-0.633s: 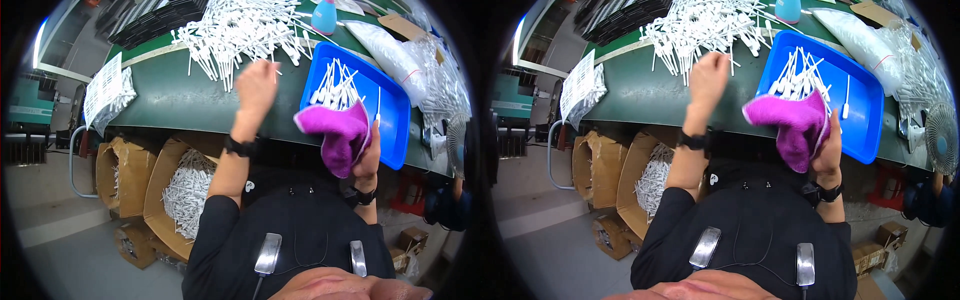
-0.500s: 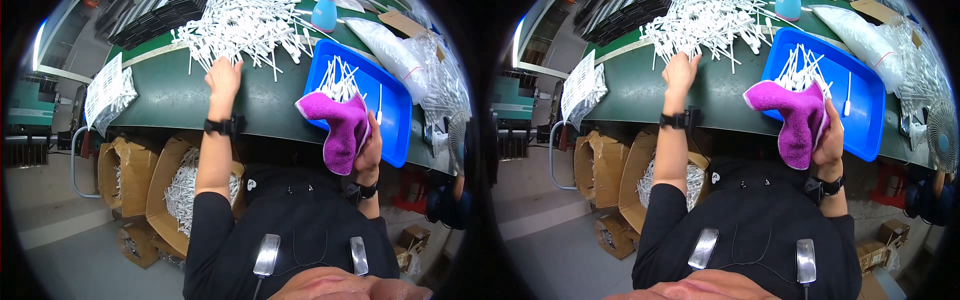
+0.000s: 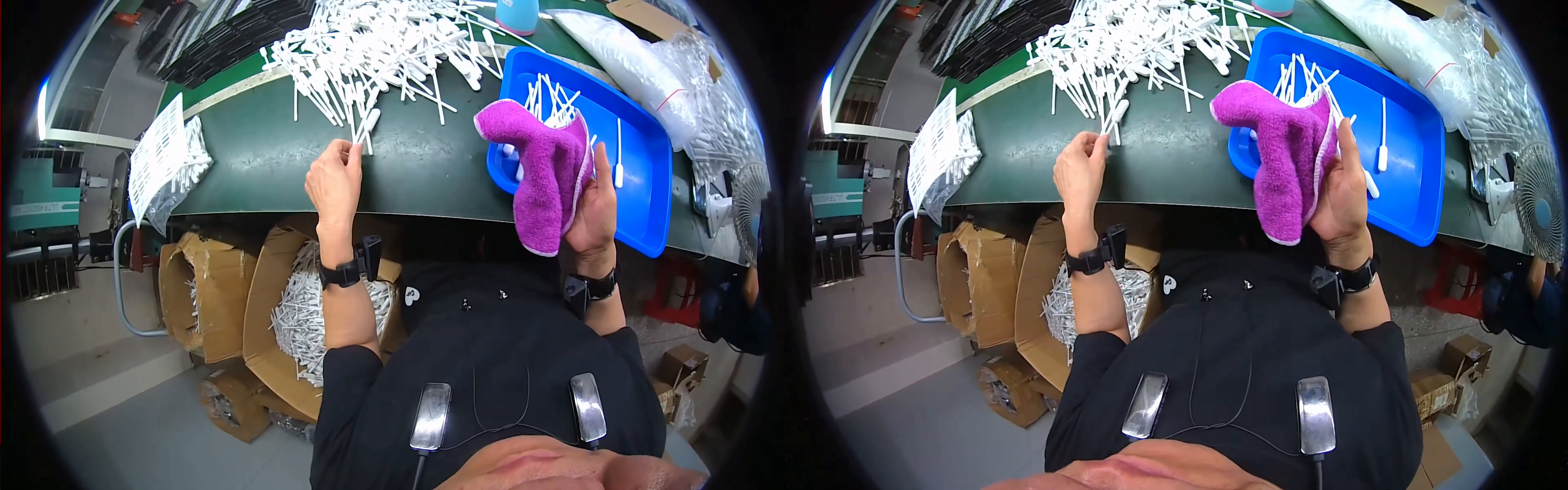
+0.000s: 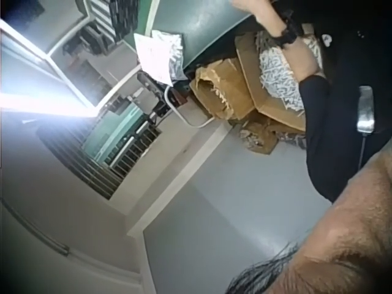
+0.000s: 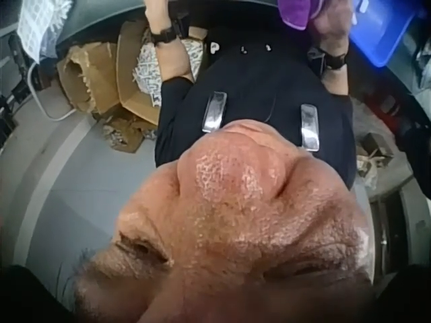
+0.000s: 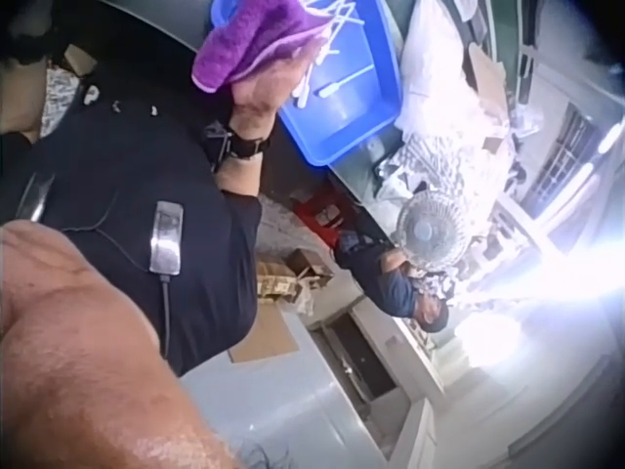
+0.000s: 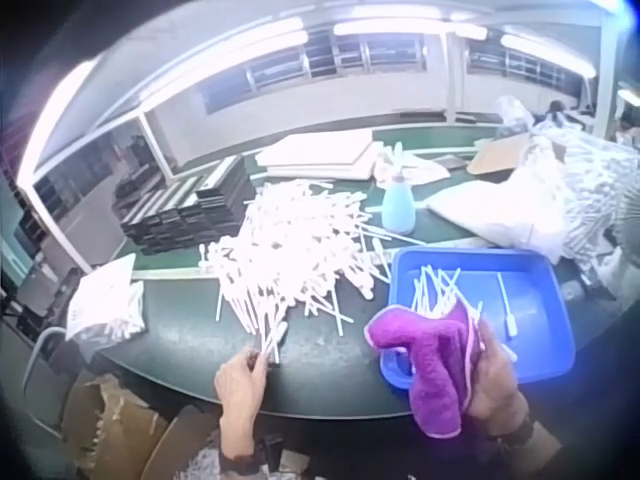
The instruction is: The person picks up a swab from a pile, wipes it with a cloth, and places it into a blue tray, repeating this process for several swabs.
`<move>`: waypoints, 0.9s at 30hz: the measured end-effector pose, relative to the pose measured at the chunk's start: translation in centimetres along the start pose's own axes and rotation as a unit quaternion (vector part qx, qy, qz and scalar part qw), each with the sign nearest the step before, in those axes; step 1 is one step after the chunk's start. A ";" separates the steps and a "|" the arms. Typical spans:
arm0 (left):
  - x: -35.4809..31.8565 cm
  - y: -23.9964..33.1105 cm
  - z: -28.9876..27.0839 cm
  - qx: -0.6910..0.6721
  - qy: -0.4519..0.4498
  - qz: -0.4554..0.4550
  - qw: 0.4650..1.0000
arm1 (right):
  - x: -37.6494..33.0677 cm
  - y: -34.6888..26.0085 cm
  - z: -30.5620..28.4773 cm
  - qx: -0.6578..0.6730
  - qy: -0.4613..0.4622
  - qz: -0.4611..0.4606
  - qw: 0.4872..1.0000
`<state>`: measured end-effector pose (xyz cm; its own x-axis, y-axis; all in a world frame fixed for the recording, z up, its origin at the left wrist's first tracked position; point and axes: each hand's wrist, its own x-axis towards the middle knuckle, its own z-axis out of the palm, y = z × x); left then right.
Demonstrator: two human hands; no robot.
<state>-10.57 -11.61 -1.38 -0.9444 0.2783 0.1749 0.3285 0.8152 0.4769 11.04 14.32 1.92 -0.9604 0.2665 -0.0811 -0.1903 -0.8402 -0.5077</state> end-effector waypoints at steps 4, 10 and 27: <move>0.7 -1.8 0.0 -0.246 0.022 -0.060 0.967 | 0.6 0.7 1.0 -0.004 0.054 -0.002 0.999; 2.5 -1.6 -2.1 -0.500 -0.013 -0.068 0.863 | 0.2 1.5 0.0 -0.020 0.044 -0.005 0.999; 6.2 2.0 0.7 -0.416 0.173 0.048 0.891 | 0.2 1.5 0.9 0.016 0.059 -0.012 0.998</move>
<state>-15.76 -7.96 0.05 -0.8994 0.0359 0.4357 0.4370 0.0962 0.8943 10.39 12.73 1.94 -0.9254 0.3384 -0.1709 -0.2203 -0.8470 -0.4839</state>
